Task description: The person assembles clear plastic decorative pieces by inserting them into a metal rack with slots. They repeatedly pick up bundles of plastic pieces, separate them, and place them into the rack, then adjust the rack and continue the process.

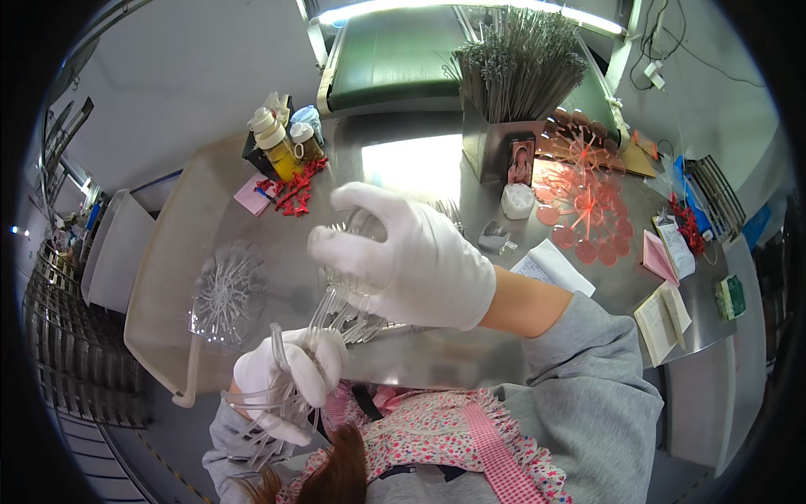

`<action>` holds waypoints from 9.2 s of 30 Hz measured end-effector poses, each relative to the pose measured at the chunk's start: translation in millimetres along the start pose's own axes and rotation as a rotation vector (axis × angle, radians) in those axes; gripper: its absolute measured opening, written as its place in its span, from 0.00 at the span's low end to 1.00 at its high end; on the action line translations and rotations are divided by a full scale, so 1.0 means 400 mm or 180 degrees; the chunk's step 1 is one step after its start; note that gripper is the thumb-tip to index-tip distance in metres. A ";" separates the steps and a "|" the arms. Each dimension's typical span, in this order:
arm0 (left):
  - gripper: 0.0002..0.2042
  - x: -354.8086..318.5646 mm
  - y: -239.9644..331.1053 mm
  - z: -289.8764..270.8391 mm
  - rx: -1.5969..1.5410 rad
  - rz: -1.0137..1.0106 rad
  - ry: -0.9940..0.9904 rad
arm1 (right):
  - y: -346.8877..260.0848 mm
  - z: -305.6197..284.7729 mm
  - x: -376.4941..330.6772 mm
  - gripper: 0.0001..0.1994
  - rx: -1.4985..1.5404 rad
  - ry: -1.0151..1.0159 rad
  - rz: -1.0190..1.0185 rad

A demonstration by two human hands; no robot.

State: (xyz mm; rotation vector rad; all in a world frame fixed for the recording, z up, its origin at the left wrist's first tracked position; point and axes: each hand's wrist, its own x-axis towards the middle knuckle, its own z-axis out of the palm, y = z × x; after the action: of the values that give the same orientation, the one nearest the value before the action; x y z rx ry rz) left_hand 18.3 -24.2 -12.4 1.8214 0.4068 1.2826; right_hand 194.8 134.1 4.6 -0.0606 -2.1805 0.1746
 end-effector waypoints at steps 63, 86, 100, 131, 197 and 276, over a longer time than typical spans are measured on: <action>0.58 -0.164 -0.123 0.054 0.0791 -0.1687 0.2012 | -0.059 0.129 -0.127 0.32 0.1070 -0.0064 -0.0115; 0.38 -0.106 -0.269 0.042 0.4242 -0.1661 0.1055 | 0.230 0.045 -0.325 0.34 0.2379 -0.1005 0.2840; 0.33 -0.328 -0.205 0.029 0.5089 -0.2543 0.1041 | 0.276 0.142 -0.350 0.29 0.2085 0.0853 0.2584; 0.46 -0.263 -0.258 0.077 0.4792 -0.2369 0.0370 | 0.057 0.210 -0.378 0.11 0.0132 -0.2099 0.0968; 0.39 -0.012 -0.356 0.045 0.4576 -0.1513 0.0110 | 0.580 -0.022 -0.414 0.26 0.0262 0.0966 0.3326; 0.37 -0.329 -0.155 0.016 0.5388 -0.2470 0.3025 | 0.696 -0.232 0.069 0.08 -0.2297 0.1419 0.1088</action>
State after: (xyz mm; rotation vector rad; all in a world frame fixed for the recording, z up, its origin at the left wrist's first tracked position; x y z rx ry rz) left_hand -19.3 -79.3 -141.8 1.4748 3.0355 1.0581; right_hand 248.6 421.9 38.2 -0.8017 -1.6731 -0.4073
